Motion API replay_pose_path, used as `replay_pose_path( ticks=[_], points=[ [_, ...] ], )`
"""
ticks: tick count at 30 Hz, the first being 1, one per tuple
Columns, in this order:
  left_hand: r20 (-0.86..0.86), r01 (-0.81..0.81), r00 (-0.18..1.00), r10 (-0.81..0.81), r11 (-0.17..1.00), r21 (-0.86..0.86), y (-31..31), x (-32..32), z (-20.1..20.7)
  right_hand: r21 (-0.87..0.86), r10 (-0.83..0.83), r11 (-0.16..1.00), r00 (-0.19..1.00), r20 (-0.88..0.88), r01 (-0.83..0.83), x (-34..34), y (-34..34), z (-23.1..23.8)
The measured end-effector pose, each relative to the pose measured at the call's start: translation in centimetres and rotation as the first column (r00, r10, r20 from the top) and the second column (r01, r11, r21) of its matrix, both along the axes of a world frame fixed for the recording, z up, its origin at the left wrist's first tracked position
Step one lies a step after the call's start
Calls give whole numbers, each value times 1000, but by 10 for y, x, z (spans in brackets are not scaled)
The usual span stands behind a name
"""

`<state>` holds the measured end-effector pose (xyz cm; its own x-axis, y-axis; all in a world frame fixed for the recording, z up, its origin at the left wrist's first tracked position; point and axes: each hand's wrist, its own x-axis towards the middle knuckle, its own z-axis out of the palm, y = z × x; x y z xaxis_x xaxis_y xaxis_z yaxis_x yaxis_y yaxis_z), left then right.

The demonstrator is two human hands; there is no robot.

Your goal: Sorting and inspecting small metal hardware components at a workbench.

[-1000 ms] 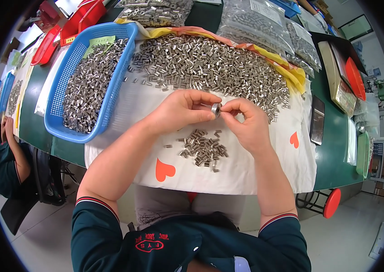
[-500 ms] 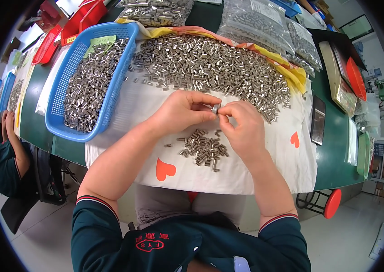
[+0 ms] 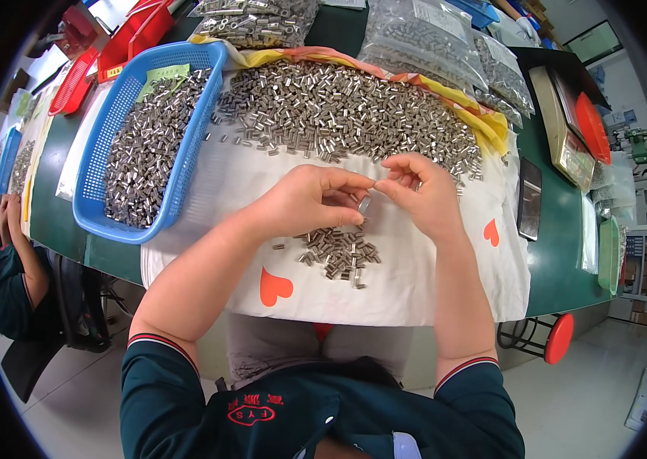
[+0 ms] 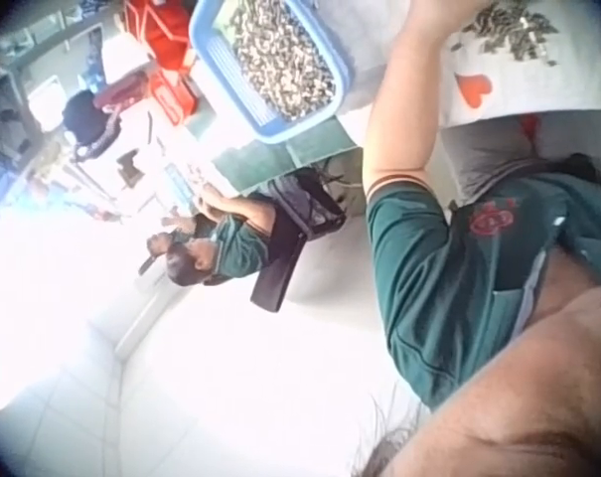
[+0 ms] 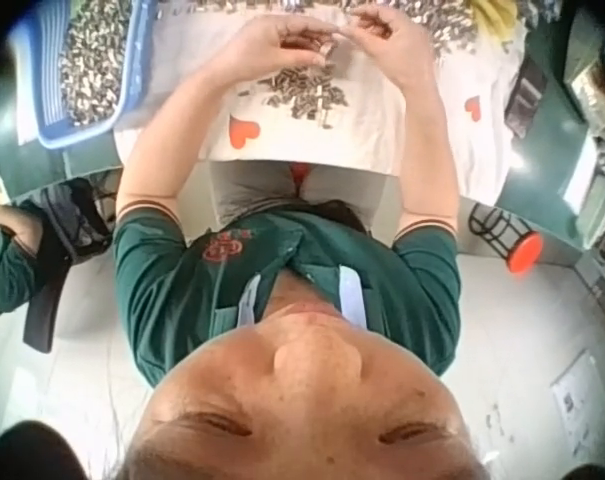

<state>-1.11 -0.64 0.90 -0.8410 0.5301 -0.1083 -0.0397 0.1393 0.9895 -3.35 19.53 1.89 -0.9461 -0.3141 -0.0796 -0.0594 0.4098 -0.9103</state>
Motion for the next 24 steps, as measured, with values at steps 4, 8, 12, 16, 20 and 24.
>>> replay_pose_path(
  ticks=[4,8,12,16,20,24],
  points=[
    [-90,-10,996,7,999,-41,-8,-1,0,89,66,995,958,-278,-43,-1,-6,0],
    [-78,5,997,1,997,78,-2,2,-3,177,-4,982,955,-296,59,-6,-5,-6],
    [-225,134,962,-155,985,-105,4,7,2,395,156,907,750,-643,150,-15,-13,-23],
    [-97,279,953,-288,956,-94,0,10,5,484,176,846,740,-650,224,-10,-19,-22],
    [-6,259,966,-259,966,1,-4,7,4,462,168,854,712,-681,241,-11,-22,-23],
    [100,65,991,-89,973,221,-7,-2,-4,506,176,825,736,-654,252,-9,-22,-23]
  ],
)
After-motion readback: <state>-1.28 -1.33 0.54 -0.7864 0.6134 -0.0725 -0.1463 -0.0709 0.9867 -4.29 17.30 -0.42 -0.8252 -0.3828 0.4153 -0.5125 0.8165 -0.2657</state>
